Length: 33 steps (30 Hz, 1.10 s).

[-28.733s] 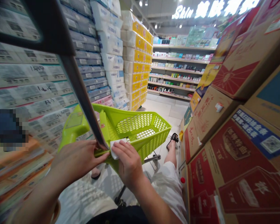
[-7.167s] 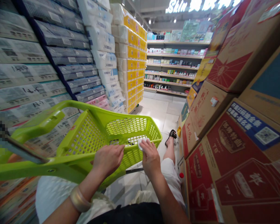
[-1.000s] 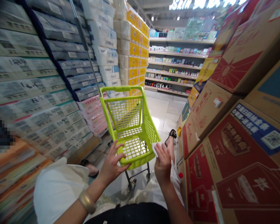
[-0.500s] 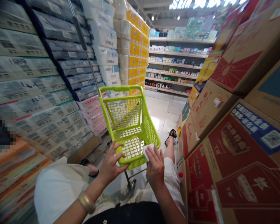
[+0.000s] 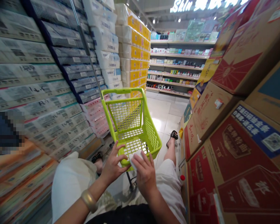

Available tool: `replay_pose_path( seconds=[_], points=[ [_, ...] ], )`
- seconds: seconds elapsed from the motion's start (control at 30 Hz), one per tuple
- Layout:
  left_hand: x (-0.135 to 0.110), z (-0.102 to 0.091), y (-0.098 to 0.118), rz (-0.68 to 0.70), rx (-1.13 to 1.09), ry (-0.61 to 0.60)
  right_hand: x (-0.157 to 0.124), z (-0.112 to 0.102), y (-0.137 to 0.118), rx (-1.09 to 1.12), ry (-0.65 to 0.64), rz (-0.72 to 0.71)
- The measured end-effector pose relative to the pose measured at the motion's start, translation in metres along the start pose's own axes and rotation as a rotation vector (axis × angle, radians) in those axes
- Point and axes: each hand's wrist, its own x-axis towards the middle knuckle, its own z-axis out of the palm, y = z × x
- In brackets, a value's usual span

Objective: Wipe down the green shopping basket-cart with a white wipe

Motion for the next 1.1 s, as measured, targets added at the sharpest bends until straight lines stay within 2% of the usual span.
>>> replay_pose_path(
  seconds=[0.07,0.13,0.27,0.33,0.4,0.5,0.57,0.63,0.77,0.8,0.87,0.97,1.03,1.1],
  points=[
    [0.002,0.0,0.0,0.009,-0.001,-0.005,0.001,0.002,-0.007,0.025,-0.072,-0.07],
    [0.003,0.002,-0.002,0.007,0.001,-0.007,0.001,0.001,0.0,0.011,-0.073,-0.063],
    [0.005,0.007,-0.005,0.003,-0.001,-0.019,-0.002,-0.005,0.034,-0.086,0.099,0.131],
    [0.006,0.011,-0.004,0.01,0.0,-0.024,-0.002,-0.003,0.039,-0.102,0.145,0.162],
    [0.008,0.013,-0.004,0.018,0.004,-0.024,0.0,0.005,0.03,-0.07,0.108,0.115],
    [0.012,0.013,-0.005,0.025,0.017,-0.041,0.004,0.015,0.007,0.008,-0.025,0.01],
    [0.014,0.012,-0.008,0.024,0.03,-0.057,0.005,0.016,0.004,0.028,-0.068,-0.018],
    [0.017,0.01,-0.012,0.02,0.042,-0.066,0.004,0.011,0.017,0.012,-0.031,0.018],
    [0.022,0.01,-0.019,0.018,0.061,-0.079,0.003,0.001,0.044,-0.065,0.151,0.177],
    [0.023,0.011,-0.02,0.019,0.063,-0.077,0.004,0.001,0.042,-0.065,0.147,0.186],
    [0.025,0.012,-0.021,0.021,0.063,-0.073,0.007,0.006,0.029,-0.027,0.052,0.136],
    [0.028,0.013,-0.022,0.021,0.072,-0.079,0.011,0.015,0.004,0.065,-0.112,-0.042],
    [0.03,0.014,-0.023,0.019,0.071,-0.086,0.011,0.015,0.003,0.083,-0.129,-0.067],
    [0.031,0.016,-0.025,0.018,0.064,-0.084,0.009,0.009,0.016,0.05,-0.063,0.016]
  ],
)
